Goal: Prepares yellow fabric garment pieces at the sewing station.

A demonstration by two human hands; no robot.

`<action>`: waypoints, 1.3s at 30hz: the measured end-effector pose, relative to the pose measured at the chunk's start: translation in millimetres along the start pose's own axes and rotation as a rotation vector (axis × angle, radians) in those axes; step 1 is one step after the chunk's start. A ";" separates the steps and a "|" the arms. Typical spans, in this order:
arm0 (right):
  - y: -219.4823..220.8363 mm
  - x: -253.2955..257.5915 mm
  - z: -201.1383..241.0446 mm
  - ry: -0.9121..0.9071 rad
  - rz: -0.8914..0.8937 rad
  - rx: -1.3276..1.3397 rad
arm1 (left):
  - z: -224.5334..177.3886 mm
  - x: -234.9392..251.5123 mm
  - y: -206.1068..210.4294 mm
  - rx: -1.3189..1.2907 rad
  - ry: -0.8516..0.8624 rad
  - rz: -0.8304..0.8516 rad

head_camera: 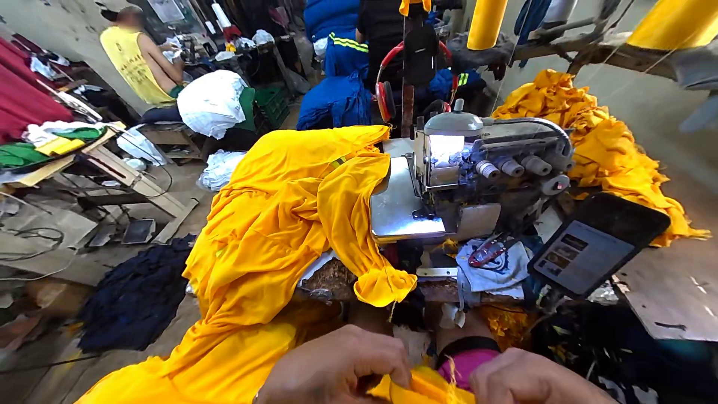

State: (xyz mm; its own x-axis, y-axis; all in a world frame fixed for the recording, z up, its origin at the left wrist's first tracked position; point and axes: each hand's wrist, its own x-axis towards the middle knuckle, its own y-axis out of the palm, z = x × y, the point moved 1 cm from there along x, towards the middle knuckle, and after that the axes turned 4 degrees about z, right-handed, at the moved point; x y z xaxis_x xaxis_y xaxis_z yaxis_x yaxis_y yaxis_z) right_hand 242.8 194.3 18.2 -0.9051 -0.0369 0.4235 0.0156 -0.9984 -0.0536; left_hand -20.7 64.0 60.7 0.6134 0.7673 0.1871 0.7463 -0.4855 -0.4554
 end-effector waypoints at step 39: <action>15.1 19.5 -119.2 0.396 -0.460 -1.098 | 114.6 -26.9 83.7 0.794 -0.466 -0.972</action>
State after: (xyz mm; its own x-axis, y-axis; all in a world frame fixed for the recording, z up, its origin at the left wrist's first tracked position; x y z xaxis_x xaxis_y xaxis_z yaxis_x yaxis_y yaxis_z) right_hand 174.8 183.5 -82.1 -0.8011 0.5103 0.3128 -0.5245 -0.3466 -0.7777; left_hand -4.4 50.7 -82.2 -0.3409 0.8073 0.4817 0.3778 0.5868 -0.7162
